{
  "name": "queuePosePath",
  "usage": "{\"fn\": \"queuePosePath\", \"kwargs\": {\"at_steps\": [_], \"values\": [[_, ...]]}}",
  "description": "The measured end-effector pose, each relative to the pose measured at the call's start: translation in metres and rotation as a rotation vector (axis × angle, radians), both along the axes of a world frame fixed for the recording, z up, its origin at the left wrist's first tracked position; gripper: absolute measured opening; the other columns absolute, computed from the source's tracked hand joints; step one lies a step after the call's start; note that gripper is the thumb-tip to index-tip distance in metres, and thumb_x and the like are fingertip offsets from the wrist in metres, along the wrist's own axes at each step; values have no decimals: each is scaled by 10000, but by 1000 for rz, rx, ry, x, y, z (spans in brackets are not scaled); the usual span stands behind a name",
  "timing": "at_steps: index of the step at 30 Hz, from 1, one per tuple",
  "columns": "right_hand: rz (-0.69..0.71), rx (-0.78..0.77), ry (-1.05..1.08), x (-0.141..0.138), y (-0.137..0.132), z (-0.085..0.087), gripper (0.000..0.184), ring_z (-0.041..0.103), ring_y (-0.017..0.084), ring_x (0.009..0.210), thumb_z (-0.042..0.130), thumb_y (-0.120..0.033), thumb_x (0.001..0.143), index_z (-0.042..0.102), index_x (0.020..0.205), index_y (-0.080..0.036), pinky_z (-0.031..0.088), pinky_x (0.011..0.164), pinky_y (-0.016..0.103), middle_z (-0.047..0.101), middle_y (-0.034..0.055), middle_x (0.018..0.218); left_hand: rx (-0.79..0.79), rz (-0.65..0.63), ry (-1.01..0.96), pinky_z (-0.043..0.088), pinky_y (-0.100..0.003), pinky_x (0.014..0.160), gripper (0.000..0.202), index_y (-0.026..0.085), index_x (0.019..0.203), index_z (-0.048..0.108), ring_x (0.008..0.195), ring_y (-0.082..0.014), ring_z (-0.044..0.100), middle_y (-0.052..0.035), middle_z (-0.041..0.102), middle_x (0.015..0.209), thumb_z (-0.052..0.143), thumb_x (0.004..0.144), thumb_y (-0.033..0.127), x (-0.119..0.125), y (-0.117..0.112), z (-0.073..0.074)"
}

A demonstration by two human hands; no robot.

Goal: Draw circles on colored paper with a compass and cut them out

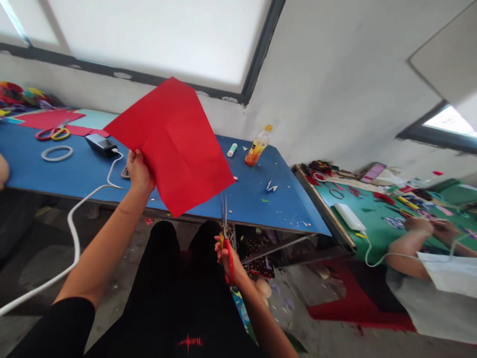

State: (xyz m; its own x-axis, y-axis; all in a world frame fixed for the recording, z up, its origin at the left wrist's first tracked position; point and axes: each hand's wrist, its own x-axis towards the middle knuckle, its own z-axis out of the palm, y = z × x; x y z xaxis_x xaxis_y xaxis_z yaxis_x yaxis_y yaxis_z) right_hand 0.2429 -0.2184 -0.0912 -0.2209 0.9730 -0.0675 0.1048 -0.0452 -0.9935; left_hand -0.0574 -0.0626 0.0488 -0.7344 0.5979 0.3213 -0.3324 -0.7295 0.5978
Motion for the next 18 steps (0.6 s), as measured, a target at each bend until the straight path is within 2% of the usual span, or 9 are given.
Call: {"fn": "queuePosePath", "kwargs": {"at_steps": [4,9,14,18], "values": [[-53,10,89,-1,0,6,837,390,102,565,525,-868,583,572,1112,-222,378,487,236,513,19,832,8,0,-9,482,-274,918,113,189,954,582,911,-120,629,-15,700,1016,478,914,165,5,-8,11],[-111,0,163,-1,10,31,789,422,98,570,606,-816,552,603,1065,-216,401,500,231,529,12,806,9,-18,10,475,-309,954,95,202,952,610,931,-141,634,-23,693,1034,539,891,223,11,-18,17],[-121,-95,218,-6,21,51,584,366,74,423,600,-751,633,572,797,-191,293,371,198,443,-43,559,-13,-38,79,452,-339,1005,145,215,921,620,1031,-178,629,-29,678,1060,627,833,331,16,-26,11],[-171,-88,242,-14,15,50,676,323,53,388,481,-859,644,504,822,-207,260,354,177,405,-74,530,-64,5,57,447,-344,1019,168,221,914,608,1033,-176,631,-21,678,1041,630,816,356,13,-24,-2]]}}
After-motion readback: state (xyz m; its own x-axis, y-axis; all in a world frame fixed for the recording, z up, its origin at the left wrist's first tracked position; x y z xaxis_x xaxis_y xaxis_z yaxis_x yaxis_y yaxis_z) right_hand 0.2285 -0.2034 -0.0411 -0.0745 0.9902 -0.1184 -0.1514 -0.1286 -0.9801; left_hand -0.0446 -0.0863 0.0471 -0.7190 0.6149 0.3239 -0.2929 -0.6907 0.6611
